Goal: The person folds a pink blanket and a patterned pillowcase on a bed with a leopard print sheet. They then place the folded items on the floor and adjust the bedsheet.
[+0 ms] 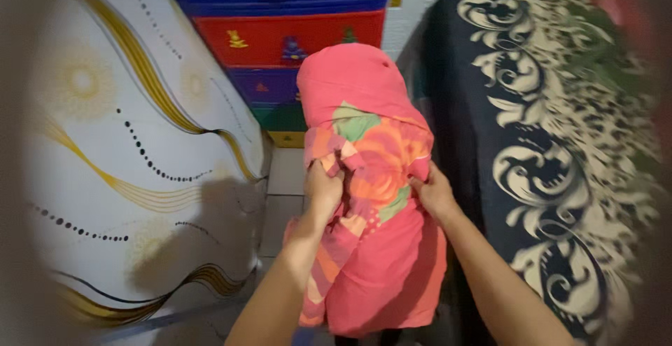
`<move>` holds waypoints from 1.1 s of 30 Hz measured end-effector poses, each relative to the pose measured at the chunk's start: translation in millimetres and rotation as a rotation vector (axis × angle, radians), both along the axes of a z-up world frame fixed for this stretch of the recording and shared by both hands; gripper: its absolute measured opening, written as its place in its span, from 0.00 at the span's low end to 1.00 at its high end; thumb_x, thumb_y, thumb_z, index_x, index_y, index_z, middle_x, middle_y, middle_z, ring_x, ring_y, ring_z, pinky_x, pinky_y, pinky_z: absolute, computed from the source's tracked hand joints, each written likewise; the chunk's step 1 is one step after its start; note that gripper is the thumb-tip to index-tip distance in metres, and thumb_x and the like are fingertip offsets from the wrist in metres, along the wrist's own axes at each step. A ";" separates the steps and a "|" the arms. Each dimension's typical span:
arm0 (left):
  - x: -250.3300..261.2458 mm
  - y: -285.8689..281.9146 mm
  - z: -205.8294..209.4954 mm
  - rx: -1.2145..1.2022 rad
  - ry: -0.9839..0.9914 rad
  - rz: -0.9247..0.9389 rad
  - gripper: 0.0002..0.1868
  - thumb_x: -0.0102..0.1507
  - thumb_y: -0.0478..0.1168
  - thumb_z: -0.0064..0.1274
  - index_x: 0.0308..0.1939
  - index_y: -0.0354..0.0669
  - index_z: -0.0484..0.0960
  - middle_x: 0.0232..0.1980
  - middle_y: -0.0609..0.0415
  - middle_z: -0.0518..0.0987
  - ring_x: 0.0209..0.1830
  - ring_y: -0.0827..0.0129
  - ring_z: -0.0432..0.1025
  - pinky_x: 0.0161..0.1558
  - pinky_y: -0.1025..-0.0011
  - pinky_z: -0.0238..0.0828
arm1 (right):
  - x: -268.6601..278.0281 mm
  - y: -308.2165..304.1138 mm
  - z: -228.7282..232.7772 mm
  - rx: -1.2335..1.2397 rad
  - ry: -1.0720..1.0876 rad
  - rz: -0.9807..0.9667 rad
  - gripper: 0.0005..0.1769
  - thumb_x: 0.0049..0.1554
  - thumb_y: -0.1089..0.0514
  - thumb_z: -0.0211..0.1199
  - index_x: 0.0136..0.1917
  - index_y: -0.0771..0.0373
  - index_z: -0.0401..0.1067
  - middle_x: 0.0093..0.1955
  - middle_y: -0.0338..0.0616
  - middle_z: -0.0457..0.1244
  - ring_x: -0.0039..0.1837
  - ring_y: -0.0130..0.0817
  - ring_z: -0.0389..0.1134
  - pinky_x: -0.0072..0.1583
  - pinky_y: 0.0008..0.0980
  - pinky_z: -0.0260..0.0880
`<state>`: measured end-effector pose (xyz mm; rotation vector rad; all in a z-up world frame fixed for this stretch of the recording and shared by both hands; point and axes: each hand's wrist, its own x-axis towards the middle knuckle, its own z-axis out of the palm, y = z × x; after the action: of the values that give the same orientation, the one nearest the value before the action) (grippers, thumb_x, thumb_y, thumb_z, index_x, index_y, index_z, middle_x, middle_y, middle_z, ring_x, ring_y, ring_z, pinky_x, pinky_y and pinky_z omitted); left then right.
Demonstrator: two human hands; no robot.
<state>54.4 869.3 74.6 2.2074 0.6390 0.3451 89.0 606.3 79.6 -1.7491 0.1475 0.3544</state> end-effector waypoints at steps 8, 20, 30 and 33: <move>14.6 129.0 -99.1 0.101 0.174 0.120 0.22 0.61 0.50 0.60 0.44 0.31 0.78 0.46 0.30 0.79 0.49 0.33 0.73 0.50 0.45 0.70 | 78.4 118.5 -106.5 -0.140 -0.308 0.365 0.29 0.58 0.67 0.60 0.73 0.60 0.64 0.57 0.42 0.71 0.58 0.30 0.72 0.61 0.32 0.70; 12.3 273.1 -304.3 0.299 0.081 0.156 0.13 0.61 0.40 0.52 0.47 0.38 0.76 0.49 0.36 0.75 0.53 0.39 0.70 0.53 0.47 0.66 | 90.6 273.0 -322.3 -0.146 -0.133 0.480 0.19 0.56 0.63 0.66 0.60 0.63 0.70 0.47 0.44 0.71 0.47 0.35 0.72 0.51 0.36 0.73; -24.3 306.2 -397.2 0.285 0.396 0.157 0.18 0.62 0.41 0.49 0.54 0.40 0.70 0.58 0.38 0.68 0.59 0.41 0.62 0.58 0.45 0.58 | 48.8 303.7 -434.4 -0.338 -0.015 0.713 0.28 0.52 0.60 0.68 0.64 0.61 0.64 0.53 0.52 0.71 0.57 0.50 0.72 0.54 0.41 0.72; -18.4 300.2 -403.4 0.283 0.458 0.127 0.19 0.63 0.42 0.48 0.56 0.41 0.68 0.60 0.38 0.66 0.61 0.41 0.60 0.59 0.45 0.55 | 42.5 303.5 -453.1 -0.468 0.170 0.863 0.26 0.57 0.56 0.65 0.66 0.59 0.62 0.57 0.54 0.70 0.59 0.51 0.72 0.58 0.43 0.71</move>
<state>35.9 1169.5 -328.8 2.5480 1.0324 -0.0163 131.4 909.8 -373.5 -2.1772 -0.4585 1.1682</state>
